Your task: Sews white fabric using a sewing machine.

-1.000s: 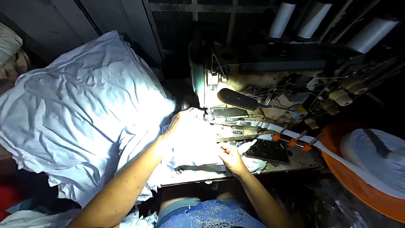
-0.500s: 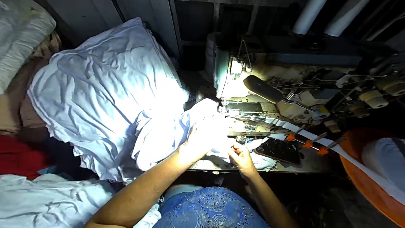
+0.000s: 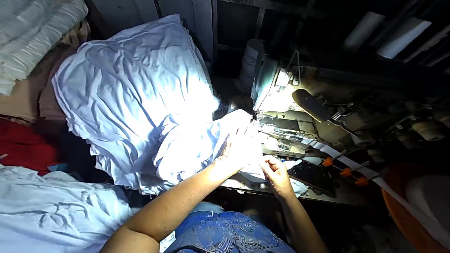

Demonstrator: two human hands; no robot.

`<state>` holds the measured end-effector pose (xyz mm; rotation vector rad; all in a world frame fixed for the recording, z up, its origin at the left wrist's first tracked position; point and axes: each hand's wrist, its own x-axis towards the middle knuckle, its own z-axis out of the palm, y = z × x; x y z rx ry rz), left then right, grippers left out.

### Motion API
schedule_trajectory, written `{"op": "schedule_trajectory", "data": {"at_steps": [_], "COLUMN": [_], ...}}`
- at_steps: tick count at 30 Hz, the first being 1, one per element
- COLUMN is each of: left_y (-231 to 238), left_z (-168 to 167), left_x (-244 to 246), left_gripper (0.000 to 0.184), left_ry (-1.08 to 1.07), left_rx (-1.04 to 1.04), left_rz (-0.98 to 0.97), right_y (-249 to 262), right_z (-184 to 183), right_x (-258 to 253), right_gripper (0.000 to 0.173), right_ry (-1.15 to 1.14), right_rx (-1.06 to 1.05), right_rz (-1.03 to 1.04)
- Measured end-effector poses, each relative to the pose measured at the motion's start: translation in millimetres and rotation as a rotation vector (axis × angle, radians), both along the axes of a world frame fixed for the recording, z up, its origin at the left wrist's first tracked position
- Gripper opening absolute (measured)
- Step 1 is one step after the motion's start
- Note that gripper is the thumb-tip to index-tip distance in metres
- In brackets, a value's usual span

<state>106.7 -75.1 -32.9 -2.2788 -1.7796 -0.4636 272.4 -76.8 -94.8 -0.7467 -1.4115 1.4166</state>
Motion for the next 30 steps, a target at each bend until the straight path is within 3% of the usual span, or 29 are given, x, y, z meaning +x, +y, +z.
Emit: {"op": "schedule_trajectory", "data": {"at_steps": [6,10,12,15,19,23,26,30], "left_y": [2,2,18,42,57,85,100,110], "left_z": [-4,15,32,44,50,49,38,29], "left_x": [-8,-15,-19,-35,-51,-55,-59,-47], "left_gripper": [0.044,0.05,0.044,0.035,0.023,0.022,0.023,0.041], "left_ry": [-0.115,-0.251,-0.285,-0.272,-0.201,-0.251,-0.219,-0.34], "left_rx": [0.072,-0.152,-0.232,-0.313,-0.21,-0.142,-0.035,-0.068], "left_rz": [-0.085,-0.001,0.036,-0.063,-0.311,-0.186,-0.132,0.152], "right_y": [-6,-2,2,4,11,13,9,-7], "right_z": [-2,-2,-4,-1,12,21,13,-9], "right_x": [-4,-7,-10,-17,-29,-43,-44,-32], "right_gripper": [0.013,0.015,0.015,0.018,0.022,0.022,0.021,0.022], "right_ry": [0.006,-0.032,-0.036,-0.016,0.107,0.153,0.141,-0.16], "right_rx": [0.068,0.044,0.048,-0.03,-0.277,-0.318,-0.177,0.131], "right_rz": [-0.07,-0.124,-0.106,-0.036,0.024,-0.108,-0.18,-0.259]}}
